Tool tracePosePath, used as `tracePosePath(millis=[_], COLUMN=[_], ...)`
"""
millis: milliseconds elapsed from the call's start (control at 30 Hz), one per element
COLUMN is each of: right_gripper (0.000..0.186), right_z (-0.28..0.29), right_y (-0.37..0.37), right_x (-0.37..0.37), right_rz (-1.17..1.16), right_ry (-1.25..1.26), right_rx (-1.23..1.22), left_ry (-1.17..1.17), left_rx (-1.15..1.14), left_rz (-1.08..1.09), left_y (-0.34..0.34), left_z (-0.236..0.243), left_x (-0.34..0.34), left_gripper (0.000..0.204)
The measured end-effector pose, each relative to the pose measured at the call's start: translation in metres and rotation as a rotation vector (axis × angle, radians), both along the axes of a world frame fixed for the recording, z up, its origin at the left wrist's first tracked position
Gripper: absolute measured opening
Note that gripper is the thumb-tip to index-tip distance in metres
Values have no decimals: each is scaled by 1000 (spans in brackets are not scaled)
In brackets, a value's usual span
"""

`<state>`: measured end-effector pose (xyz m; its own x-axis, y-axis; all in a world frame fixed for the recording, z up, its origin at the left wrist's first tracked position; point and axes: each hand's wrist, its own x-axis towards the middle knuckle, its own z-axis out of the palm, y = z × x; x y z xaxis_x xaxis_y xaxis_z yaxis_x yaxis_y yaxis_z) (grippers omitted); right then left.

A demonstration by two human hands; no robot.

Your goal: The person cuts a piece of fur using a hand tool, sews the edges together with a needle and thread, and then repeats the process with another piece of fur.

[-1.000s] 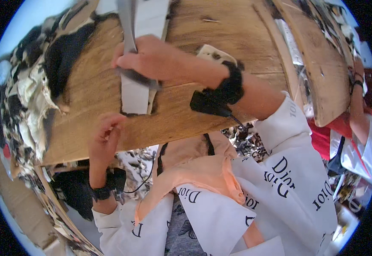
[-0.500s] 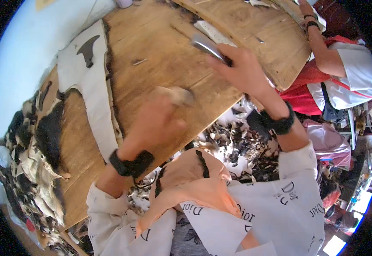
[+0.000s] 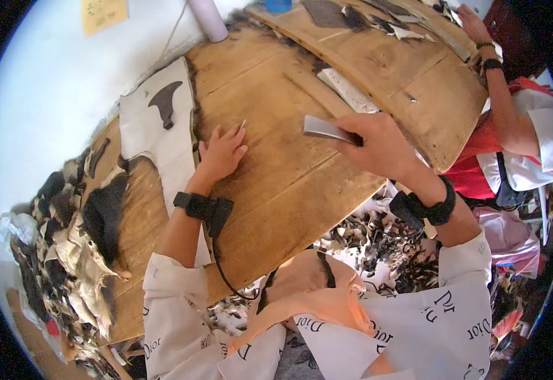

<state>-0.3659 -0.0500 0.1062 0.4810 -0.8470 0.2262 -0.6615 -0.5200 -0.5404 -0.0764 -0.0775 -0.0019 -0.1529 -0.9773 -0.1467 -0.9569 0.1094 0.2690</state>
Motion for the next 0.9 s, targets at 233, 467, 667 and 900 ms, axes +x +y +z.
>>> tracePosePath(millis=[233,467,667,900], right_gripper=[21,22,32,37], right_z=[-8,-50,-90,-108], right_y=[-29,-59,-57,-51], right_x=[-6,19,81,114], right_rz=[-178,31,-44,-294], right_ry=[63,21,131,131], right_rx=[-6,-221,145,140], left_ry=[731,561,-141,-273], left_rx=[-120,-318,-381,-534], left_rz=[-656,-339,464,978], left_y=[61,105,194,264], left_z=[16,36,50,52], left_x=[-72,-1,174,291], left_gripper=[28,19,35,71])
